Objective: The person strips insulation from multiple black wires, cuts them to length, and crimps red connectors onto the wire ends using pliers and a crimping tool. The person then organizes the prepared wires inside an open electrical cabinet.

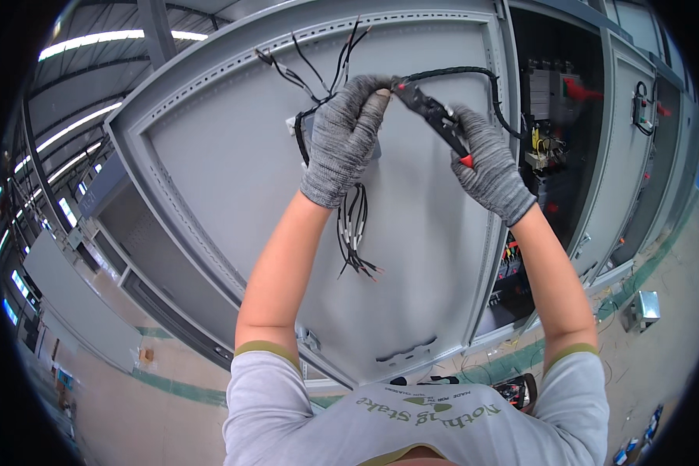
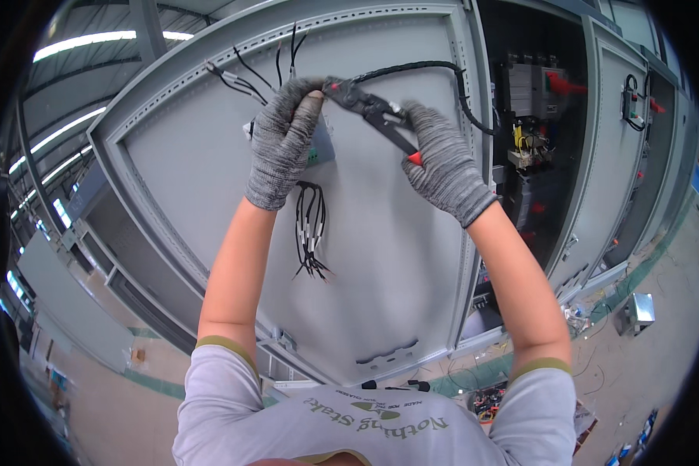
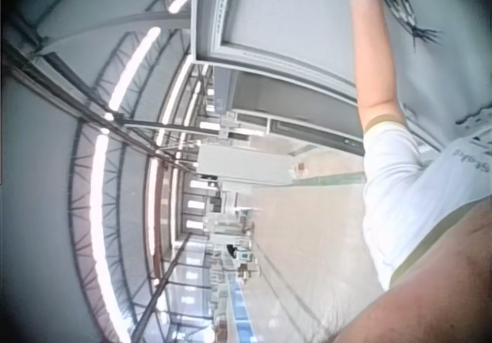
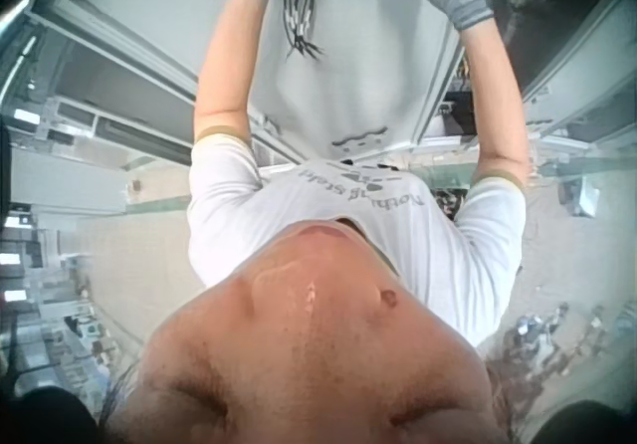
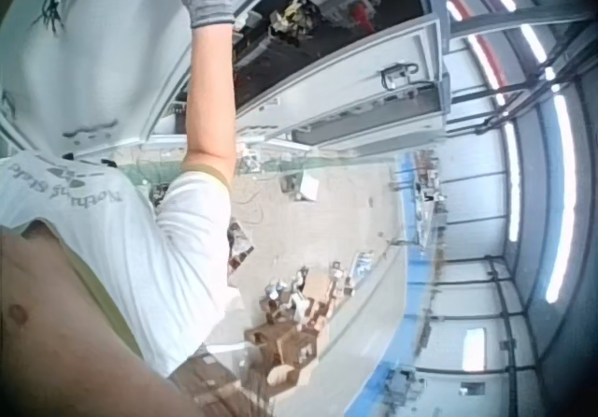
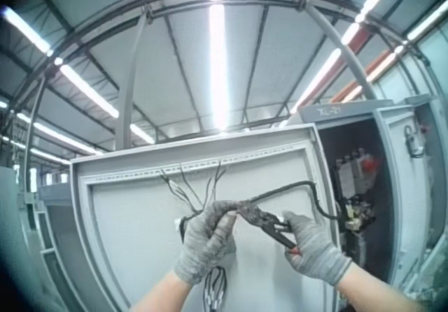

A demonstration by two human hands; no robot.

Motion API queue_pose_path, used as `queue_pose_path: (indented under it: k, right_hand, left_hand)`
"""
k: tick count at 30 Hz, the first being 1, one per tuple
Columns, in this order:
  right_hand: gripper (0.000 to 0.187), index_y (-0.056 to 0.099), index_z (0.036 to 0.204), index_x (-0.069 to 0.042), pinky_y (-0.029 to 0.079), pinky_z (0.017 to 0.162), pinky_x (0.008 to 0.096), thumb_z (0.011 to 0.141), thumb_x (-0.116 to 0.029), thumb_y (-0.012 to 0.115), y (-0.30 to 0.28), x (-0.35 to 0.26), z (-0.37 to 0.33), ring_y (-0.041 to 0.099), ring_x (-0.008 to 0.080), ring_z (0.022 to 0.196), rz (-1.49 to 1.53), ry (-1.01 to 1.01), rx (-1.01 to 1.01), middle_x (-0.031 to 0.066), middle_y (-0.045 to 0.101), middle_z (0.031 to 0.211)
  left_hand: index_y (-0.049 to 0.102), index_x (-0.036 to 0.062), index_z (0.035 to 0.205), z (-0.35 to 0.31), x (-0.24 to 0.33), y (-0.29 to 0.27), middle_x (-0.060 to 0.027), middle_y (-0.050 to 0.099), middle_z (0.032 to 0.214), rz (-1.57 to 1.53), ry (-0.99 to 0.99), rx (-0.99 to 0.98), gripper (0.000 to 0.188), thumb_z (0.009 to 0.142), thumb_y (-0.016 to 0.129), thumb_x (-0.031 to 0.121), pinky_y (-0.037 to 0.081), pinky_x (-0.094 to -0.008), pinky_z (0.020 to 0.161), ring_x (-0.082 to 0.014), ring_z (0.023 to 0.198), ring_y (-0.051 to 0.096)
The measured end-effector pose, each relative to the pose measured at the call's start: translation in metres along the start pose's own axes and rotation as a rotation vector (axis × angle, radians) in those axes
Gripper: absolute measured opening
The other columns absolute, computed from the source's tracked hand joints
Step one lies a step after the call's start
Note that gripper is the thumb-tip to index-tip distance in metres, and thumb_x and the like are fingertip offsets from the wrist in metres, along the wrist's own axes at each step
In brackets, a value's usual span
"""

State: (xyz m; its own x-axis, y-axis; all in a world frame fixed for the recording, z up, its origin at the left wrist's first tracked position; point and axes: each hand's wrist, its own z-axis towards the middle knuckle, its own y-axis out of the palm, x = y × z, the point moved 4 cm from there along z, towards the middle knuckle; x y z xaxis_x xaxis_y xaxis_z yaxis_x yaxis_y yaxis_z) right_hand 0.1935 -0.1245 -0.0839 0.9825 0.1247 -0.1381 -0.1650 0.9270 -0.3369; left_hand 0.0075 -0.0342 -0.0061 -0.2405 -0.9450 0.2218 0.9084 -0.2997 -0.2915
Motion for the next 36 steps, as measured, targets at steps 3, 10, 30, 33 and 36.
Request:
queue_pose_path:
  k: [3,10,30,33,36]
  right_hand:
    - [0.06,0.042,0.133,0.001,0.045,0.098,0.0431,0.076,-0.002,0.061,-0.014,0.0,-0.009,0.055,0.0396,0.11,-0.21,-0.032,0.22,0.0261,0.053,0.121]
    - [0.029,0.062,0.102,0.0,0.032,0.041,0.0183,0.097,-0.028,0.058,0.005,-0.032,-0.091,0.043,0.0026,0.046,0.994,0.777,0.024,0.0015,0.059,0.072]
    - [0.038,0.061,0.11,0.001,0.052,0.073,0.0291,0.079,-0.016,0.075,-0.008,-0.112,-0.172,0.065,0.0181,0.076,0.577,0.814,-0.219,0.0082,0.066,0.083]
    - [0.042,0.059,0.113,0.003,0.052,0.072,0.0272,0.08,-0.018,0.075,-0.008,-0.097,-0.188,0.064,0.0156,0.072,0.661,0.827,-0.186,0.007,0.066,0.084]
    - [0.037,0.06,0.112,0.002,0.051,0.072,0.0249,0.084,-0.017,0.072,-0.022,-0.096,-0.181,0.063,0.0112,0.071,0.863,1.01,-0.226,0.0049,0.066,0.083]
  left_hand:
    - [0.059,0.004,0.118,-0.022,0.0,-0.013,0.0075,0.051,0.067,-0.196,-0.015,0.17,0.029,0.097,0.056,0.023,0.04,-0.0215,0.053,-0.0058,0.055,0.044]
    - [0.039,-0.0006,0.138,-0.15,0.03,0.016,0.0064,0.034,0.06,-1.266,-0.757,0.064,0.066,0.098,0.042,0.052,0.026,-0.0187,0.04,-0.002,0.043,0.026]
    - [0.048,0.0054,0.128,-0.243,0.031,0.091,0.0006,0.058,0.084,-1.287,-1.256,-0.083,0.065,0.096,0.039,0.061,0.034,-0.0175,0.044,-0.0023,0.055,0.044]
    - [0.047,0.0054,0.129,-0.247,0.032,0.094,0.0056,0.045,0.067,-1.332,-1.301,-0.2,0.059,0.099,0.037,0.055,0.029,-0.0167,0.039,-0.0007,0.044,0.036]
    - [0.047,0.0055,0.129,-0.247,0.042,0.105,0.0064,0.043,0.065,-1.302,-1.258,-0.134,0.054,0.1,0.04,0.05,0.027,-0.017,0.038,-0.0008,0.043,0.034]
